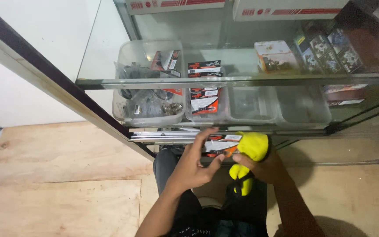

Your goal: The person sits on the floor and wipes the exterior of small rectangular boxes with a yellow cloth. They pick up each box from a glass shelf, clean it thoroughly, and place it back on the shelf.

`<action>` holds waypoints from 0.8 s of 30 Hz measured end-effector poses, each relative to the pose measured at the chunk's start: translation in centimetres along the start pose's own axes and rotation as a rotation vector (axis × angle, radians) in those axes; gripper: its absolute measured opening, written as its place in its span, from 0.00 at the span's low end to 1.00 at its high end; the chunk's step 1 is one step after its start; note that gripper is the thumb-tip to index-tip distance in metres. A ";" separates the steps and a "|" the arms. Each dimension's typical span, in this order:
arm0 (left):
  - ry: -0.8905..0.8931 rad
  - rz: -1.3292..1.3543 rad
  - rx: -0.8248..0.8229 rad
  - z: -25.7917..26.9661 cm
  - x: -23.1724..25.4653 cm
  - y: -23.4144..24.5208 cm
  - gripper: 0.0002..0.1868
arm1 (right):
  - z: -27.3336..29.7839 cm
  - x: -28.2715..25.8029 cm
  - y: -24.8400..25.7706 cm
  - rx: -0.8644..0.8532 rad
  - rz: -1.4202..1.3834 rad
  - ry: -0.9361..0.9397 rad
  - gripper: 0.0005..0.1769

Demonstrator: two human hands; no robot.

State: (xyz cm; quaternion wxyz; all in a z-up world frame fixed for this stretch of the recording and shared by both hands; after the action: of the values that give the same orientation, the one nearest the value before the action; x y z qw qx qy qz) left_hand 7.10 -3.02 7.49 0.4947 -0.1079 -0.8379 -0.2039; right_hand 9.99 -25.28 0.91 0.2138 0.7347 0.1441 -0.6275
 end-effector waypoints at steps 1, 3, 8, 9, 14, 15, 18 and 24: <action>-0.022 -0.093 -0.022 -0.2 0.1 -0.2 0.29 | -0.2 -0.5 0.1 0.091 0.198 0.042 0.12; -0.045 -0.191 -0.041 -1.0 0.4 0.0 0.25 | -0.4 -1.1 -0.9 0.183 0.396 0.088 0.13; -0.240 -0.846 -0.149 -3.9 4.7 0.9 0.14 | -0.1 -3.7 -1.5 0.349 0.492 0.114 0.11; -0.242 -0.848 -0.151 -4.2 5.5 1.1 0.14 | -0.3 -3.1 -2.0 0.351 0.490 0.116 0.11; -0.066 -1.053 -0.249 -5.7 3.3 2.6 0.30 | -0.7 -6.4 -2.9 0.610 0.216 0.336 0.18; -0.064 -1.056 -0.247 -5.9 2.7 3.1 0.30 | -0.2 -5.6 -2.7 0.607 0.214 0.338 0.18; 0.034 -1.097 -0.204 -6.5 0.6 4.6 0.26 | 0.7 -3.4 -2.3 0.564 0.078 0.288 0.18; 0.121 -0.950 -0.257 -8.2 1.2 4.8 0.30 | 1.6 -2.9 -4.2 0.558 0.158 0.360 0.18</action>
State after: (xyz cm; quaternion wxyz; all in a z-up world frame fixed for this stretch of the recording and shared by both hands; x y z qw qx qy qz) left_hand 14.76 -2.40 13.15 0.3778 0.2377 -0.7322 -0.5144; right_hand 6.12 -22.26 3.05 0.0236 0.8727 -0.0551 -0.4845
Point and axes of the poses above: each hand's wrist, its own z-axis away from the middle knuckle, its own y-axis out of the back of the hand, x = y × z, the point moved 5 cm from there along -z, towards the middle knuckle, and after that the axes turned 14 degrees about -x, right-handed, at the moved point
